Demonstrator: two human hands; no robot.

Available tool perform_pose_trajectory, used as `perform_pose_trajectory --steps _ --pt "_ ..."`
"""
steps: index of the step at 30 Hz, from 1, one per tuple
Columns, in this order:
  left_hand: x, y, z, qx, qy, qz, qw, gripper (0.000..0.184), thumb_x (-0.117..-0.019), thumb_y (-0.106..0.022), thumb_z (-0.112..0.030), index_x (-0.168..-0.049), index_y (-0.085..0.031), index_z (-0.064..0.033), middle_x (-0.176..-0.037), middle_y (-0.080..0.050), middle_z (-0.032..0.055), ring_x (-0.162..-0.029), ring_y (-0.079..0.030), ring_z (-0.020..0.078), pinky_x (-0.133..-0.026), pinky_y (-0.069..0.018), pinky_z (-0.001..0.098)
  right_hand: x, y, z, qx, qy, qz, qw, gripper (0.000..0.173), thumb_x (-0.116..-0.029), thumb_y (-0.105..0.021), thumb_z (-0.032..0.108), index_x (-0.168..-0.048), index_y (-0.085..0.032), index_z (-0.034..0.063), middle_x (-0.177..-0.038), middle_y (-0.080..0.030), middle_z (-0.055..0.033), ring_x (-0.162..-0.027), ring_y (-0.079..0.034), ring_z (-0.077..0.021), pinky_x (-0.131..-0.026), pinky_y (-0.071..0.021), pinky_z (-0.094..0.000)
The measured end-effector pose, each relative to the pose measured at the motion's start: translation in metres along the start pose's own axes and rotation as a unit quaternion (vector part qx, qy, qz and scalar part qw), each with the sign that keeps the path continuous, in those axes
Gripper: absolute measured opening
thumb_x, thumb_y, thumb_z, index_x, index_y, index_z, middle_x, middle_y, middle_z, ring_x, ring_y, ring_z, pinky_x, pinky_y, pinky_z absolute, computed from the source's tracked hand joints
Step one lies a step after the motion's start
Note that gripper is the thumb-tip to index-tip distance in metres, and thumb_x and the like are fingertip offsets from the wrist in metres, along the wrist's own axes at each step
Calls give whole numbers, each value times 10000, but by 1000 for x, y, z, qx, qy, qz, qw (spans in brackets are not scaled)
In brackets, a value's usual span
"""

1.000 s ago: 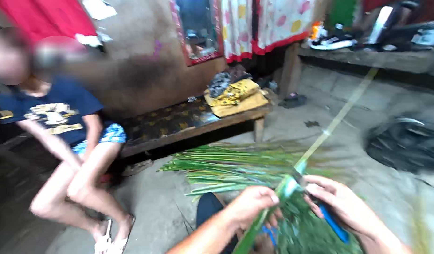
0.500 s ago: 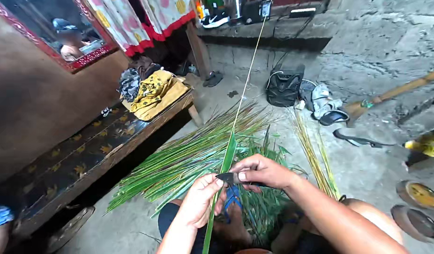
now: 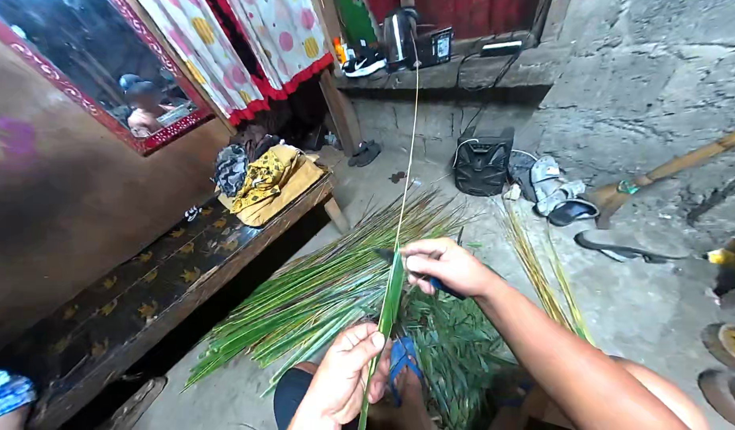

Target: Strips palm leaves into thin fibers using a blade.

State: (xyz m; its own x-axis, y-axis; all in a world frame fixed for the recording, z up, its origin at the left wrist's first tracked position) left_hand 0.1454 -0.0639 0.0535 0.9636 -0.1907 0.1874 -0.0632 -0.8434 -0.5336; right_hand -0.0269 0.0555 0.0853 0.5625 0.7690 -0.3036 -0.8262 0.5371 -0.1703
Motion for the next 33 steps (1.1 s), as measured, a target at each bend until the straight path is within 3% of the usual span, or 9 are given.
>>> perform_pose_trajectory --steps 4,6,10,14,22,25,29,33 --pt "4 6 5 6 3 -15 1000 228 -1046 -570 -229 -964 -704 -63 -690 -636 24 -500 -583 56 -462 -507 197 -6 23 -1 -54 -55 -73 994 337 -1038 -541 150 -1355 -606 54 -821 -680 -54 -576 -616 -97 -511 -536 -220" --pt "3 10 5 14 5 -29 999 311 -1076 -483 -261 -957 -690 -60 -662 -603 14 -496 -578 71 -464 -512 216 4 6 -7 -41 -75 -19 996 430 -1020 -568 204 -1432 -546 82 -846 -665 -32 -587 -610 -94 -509 -537 -231" --pt "-3 4 5 56 30 -11 998 332 -1091 -387 -232 -945 -636 -68 -609 -522 -24 -454 -524 55 -426 -472 195 34 -44 -26 -50 -82 74 993 367 -1038 -574 205 -1369 -614 52 -848 -699 -35 -591 -625 -95 -516 -549 -250" --pt "-4 -3 10 114 55 33 991 299 -1095 -400 -217 -975 -626 -62 -591 -482 -45 -442 -506 43 -429 -467 186 37 -39 -27 -61 -51 44 996 335 -1053 -559 192 -1341 -637 41 -851 -699 -35 -589 -621 -91 -511 -542 -239" --pt "-3 -6 10 85 47 12 995 294 -1089 -421 -214 -956 -635 -63 -578 -483 -48 -434 -503 35 -422 -463 179 23 -19 -11 -19 -47 25 998 336 -1048 -559 165 -1341 -634 19 -844 -712 -29 -585 -630 -87 -499 -534 -221" --pt "0 -3 11 57 46 7 997 281 -1085 -435 -206 -958 -643 -66 -584 -495 -45 -436 -507 38 -421 -465 184 14 -2 0 -17 -65 -48 997 341 -1041 -558 151 -1351 -624 27 -808 -696 -28 -570 -619 -83 -503 -534 -211" --pt "5 5 15 -7 43 -30 999 298 -1085 -441 -206 -947 -660 -59 -600 -523 -23 -440 -509 45 -424 -461 186 6 36 14 -32 -70 -148 986 342 -1061 -515 102 -1393 -594 78 -789 -664 -102 -543 -598 -112 -502 -532 -221" --pt "0 10 4 -87 5 -91 992 264 -1072 -457 -154 -952 -649 -17 -663 -614 45 -475 -583 80 -449 -525 210 21 6 -3 -10 -118 -48 992 420 -1028 -554 164 -1438 -540 74 -822 -667 -53 -572 -612 -109 -508 -538 -240"
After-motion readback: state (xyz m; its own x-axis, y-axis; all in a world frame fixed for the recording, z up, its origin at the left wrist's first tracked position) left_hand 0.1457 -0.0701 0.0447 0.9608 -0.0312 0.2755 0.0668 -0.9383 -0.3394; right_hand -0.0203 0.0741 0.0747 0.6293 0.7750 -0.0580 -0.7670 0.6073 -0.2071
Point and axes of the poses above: each hand's wrist, its own x-axis away from the middle knuckle, its own y-axis out of the back of the hand, z = x × y, the point moved 8 cm from there along -x, towards the middle knuckle
